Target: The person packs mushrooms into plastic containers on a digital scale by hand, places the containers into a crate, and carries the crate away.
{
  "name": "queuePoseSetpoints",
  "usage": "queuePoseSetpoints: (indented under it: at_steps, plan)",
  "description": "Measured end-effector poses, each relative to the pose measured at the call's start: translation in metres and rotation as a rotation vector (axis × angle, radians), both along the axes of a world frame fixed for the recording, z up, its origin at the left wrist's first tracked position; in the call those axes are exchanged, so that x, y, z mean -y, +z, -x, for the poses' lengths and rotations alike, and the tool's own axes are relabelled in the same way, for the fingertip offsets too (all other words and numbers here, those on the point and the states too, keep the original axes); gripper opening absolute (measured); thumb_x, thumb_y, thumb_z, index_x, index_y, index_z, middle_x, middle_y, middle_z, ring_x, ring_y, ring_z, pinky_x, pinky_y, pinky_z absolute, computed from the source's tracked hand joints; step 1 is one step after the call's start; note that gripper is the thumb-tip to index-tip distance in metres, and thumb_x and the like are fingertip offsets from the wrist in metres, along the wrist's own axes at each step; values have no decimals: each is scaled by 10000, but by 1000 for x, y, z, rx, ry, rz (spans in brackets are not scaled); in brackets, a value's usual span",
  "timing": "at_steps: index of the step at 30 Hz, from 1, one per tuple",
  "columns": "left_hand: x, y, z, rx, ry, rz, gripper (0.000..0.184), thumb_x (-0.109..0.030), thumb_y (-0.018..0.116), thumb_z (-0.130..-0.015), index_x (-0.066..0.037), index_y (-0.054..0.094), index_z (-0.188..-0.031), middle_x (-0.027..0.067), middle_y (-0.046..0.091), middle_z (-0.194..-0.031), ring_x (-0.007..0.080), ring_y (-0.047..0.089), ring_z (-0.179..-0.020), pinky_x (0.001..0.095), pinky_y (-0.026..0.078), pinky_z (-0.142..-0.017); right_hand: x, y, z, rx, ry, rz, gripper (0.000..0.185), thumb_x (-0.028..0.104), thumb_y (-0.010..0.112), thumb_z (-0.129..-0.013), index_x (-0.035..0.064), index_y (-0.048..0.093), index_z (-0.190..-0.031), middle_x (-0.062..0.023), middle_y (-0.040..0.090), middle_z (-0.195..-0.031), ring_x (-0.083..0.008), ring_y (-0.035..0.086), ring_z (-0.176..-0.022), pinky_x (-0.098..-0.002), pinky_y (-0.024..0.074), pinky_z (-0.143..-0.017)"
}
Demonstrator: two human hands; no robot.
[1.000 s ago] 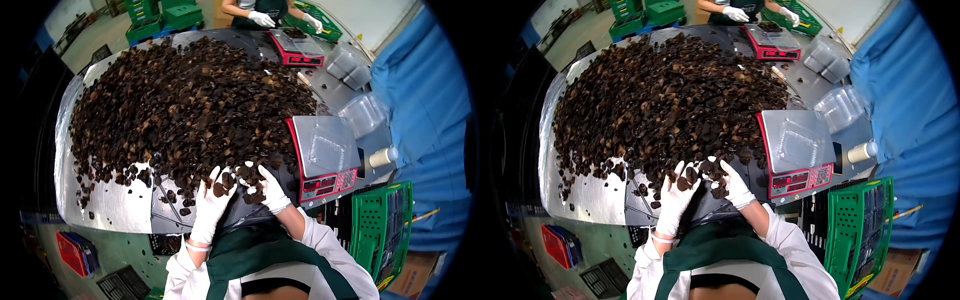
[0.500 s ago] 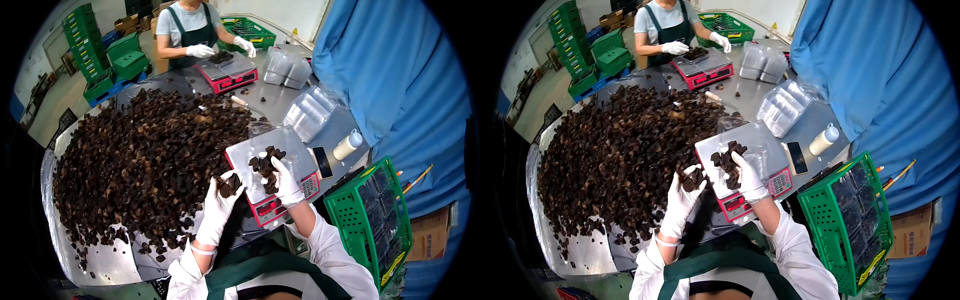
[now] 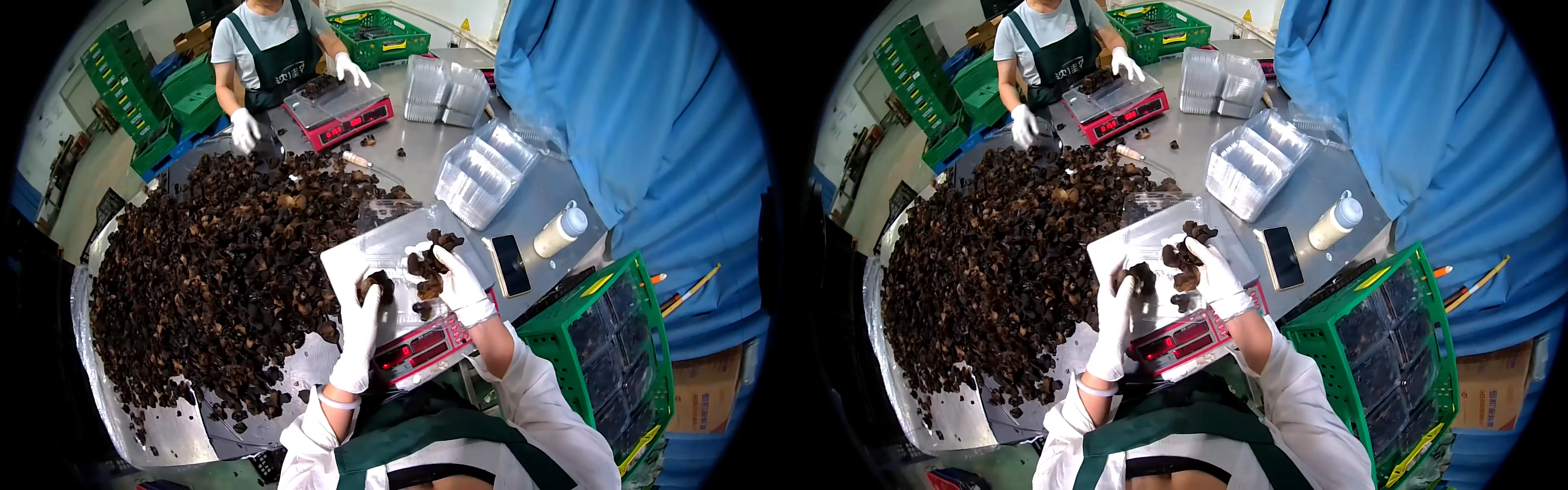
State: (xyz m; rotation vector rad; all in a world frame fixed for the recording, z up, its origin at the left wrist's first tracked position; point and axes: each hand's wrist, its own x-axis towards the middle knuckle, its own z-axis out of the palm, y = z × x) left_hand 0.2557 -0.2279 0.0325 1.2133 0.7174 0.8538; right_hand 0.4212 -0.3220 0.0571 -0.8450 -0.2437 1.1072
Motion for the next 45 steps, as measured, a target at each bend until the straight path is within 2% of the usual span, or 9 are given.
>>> queuePoseSetpoints:
  at_steps: [3,7,12,15,18,22,29,38,45]
  plan:
    - [15,30,1,-296,41,-574,338,-18,620,-819,-12,598,-1156,118,627,-1078,231,606,-1006,323,474,-886,-4,4,3,-2,-15,-48,296,231,455,-989,6,560,-1151,-221,586,-1215,-313,606,-1088,-466,513,-928]
    - [29,46,-9,-400,-10,-931,322,-152,784,-712,-54,648,-987,120,635,-952,272,611,-896,373,475,-824,-13,5,18,-128,39,-93,284,208,438,-997,7,560,-1156,-165,598,-1205,-276,614,-1057,-409,510,-910]
    - [12,37,5,-344,100,-693,99,-100,699,-804,-43,674,-881,98,657,-823,252,631,-760,344,496,-704,-5,28,21,105,69,70,282,115,516,-953,-27,582,-1188,-103,635,-1098,-189,619,-977,-333,505,-875]
    - [-5,26,26,-500,142,-662,99,-113,691,-820,-49,669,-892,92,663,-828,244,632,-759,338,497,-686,2,34,5,807,168,201,249,84,621,-875,-21,607,-1100,-41,632,-1039,-84,559,-916,-247,458,-823]
    - [-7,20,33,-511,96,-725,154,-105,718,-778,-60,661,-914,96,665,-902,260,630,-817,361,494,-745,8,31,8,1587,97,242,367,242,734,-770,26,617,-1041,-126,616,-1080,-266,602,-990,-338,470,-886]
    - [2,19,53,-494,139,-799,309,-104,731,-751,-55,647,-1044,126,643,-1074,283,592,-1039,369,469,-906,15,49,20,1713,157,248,498,300,747,-722,80,614,-1149,-104,579,-1218,-296,540,-1121,-382,425,-979]
    - [41,-2,145,-602,142,-633,280,-116,694,-802,-45,651,-1070,122,654,-1069,289,614,-1019,360,488,-900,14,49,10,1723,-13,181,79,69,657,-792,27,667,-858,-110,652,-892,-292,619,-841,-362,493,-753]
    - [77,-7,238,-525,398,-85,215,-15,608,-861,-7,640,-1073,93,647,-1006,171,628,-915,278,497,-815,-32,7,21,2174,218,336,224,158,647,-773,134,666,-995,-56,600,-820,-238,613,-796,-355,497,-671]
    - [70,15,263,-502,315,-115,190,-74,614,-881,-22,669,-1055,96,680,-996,171,640,-922,278,499,-807,-23,53,72,884,400,329,142,109,577,-889,20,644,-978,16,618,-776,-52,500,-627,-200,403,-567]
